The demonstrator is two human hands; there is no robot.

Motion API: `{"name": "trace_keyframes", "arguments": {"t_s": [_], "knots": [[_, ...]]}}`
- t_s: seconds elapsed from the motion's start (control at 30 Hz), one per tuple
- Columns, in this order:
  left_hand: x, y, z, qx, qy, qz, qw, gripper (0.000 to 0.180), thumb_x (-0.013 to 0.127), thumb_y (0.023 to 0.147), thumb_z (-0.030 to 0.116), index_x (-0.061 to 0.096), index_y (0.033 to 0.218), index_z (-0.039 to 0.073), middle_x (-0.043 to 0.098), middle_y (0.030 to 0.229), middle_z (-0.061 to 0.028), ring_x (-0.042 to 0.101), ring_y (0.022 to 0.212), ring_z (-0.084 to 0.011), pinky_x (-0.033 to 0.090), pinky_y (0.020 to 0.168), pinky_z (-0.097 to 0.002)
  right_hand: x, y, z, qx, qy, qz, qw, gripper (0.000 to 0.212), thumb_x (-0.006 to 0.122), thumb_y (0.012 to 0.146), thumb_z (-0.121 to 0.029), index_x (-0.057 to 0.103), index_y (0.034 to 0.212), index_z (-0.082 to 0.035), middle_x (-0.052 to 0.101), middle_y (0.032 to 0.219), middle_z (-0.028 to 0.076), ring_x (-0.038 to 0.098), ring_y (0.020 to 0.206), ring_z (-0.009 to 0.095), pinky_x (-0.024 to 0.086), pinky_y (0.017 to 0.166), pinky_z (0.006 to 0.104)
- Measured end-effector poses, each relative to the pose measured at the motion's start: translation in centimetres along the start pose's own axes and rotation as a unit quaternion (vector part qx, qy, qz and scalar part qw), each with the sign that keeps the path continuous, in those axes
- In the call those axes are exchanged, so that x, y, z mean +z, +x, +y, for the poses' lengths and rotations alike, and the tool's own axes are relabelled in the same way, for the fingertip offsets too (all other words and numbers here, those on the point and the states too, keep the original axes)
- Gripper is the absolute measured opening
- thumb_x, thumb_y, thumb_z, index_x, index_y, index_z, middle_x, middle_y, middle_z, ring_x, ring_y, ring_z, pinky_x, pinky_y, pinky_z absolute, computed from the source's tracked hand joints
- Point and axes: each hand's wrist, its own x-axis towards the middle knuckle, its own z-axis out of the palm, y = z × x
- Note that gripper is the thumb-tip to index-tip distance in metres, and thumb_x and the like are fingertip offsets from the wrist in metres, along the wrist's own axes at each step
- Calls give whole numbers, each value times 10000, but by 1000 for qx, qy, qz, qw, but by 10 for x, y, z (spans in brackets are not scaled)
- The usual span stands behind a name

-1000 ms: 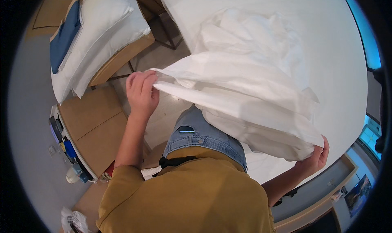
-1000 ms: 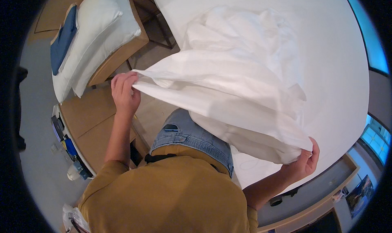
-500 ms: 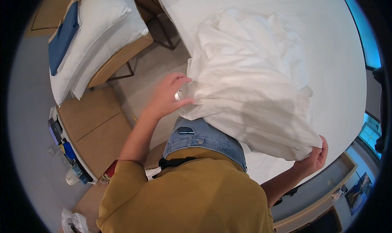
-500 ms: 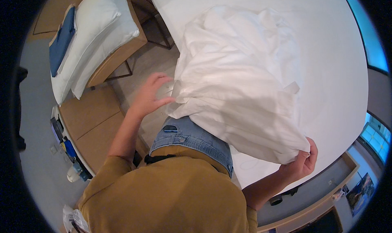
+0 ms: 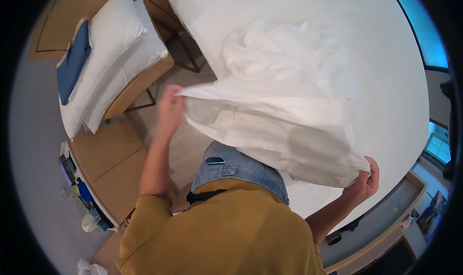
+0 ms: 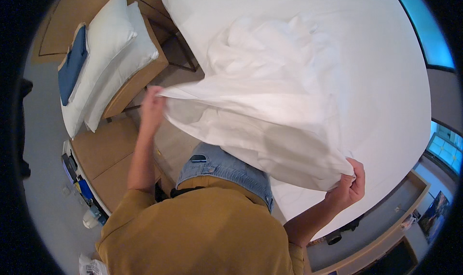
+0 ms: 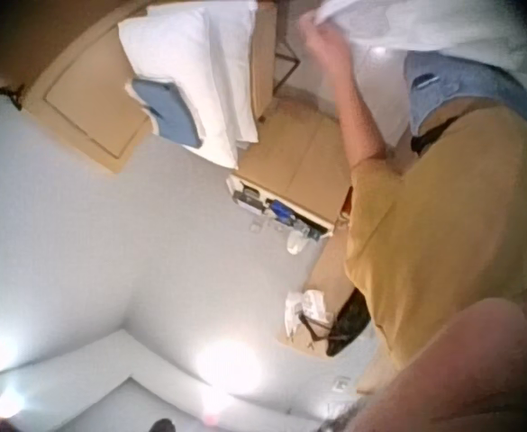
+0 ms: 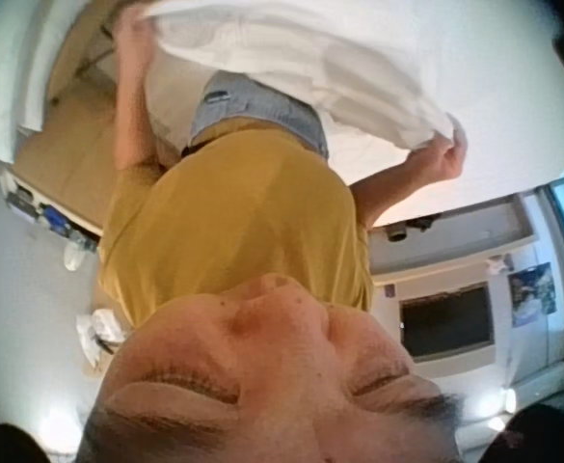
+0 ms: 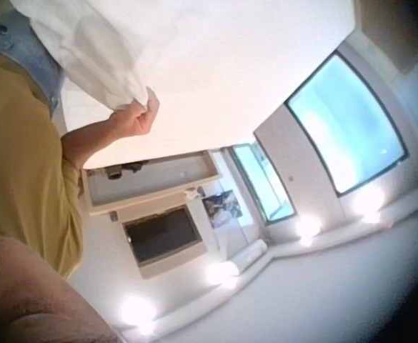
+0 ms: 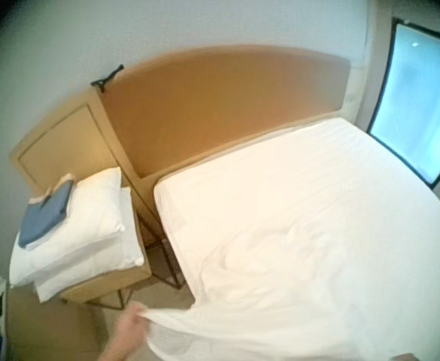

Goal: The person repeatedly lifts, shakes, and smooths a white bed sheet on a mattress, attempting to align and fold it. The person uses both hands to manipulate the sheet, occasionally lifting it to adjust its position.

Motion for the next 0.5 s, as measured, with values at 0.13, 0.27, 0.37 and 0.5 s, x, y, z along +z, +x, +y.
{"name": "trace_keyframes", "arguments": {"t_s": [0.13, 0.27, 0.37, 0.5], "knots": [[-63, 6, 28, 140, -418, 291, 849, 195, 453, 905, -8, 552, 1063, 47, 582, 983, -52, 563, 828, -106, 473, 684, -244, -12, 2, -1, -25, -20, -72, 997, 107, 612, 859, -61, 627, 882, 43, 607, 834, 37, 536, 766, 111, 412, 709, 224], [-80, -3, 20, 152, -489, 121, 850, 265, 497, 836, 47, 560, 1092, 29, 583, 1036, -68, 569, 912, -127, 480, 776, -275, -32, 0, 10, -43, -67, -86, 993, 107, 603, 847, -43, 630, 903, 44, 613, 837, 42, 542, 786, 116, 414, 736, 229], [-58, -6, 6, 136, -368, 39, 919, 373, 527, 771, 47, 547, 1143, 25, 573, 1113, -85, 560, 1014, -167, 455, 872, -303, -53, -6, 22, -34, -108, -34, 993, 116, 591, 846, -34, 637, 923, 41, 626, 866, 57, 560, 814, 133, 431, 771, 247], [-25, -15, 23, 230, -63, -47, 970, 544, 543, 713, -14, 498, 1254, 27, 551, 1223, -111, 526, 1148, -237, 401, 972, -338, -93, 6, 13, -75, -136, 120, 981, 145, 566, 862, -32, 644, 957, 46, 643, 920, 84, 584, 866, 165, 457, 824, 291]]}}
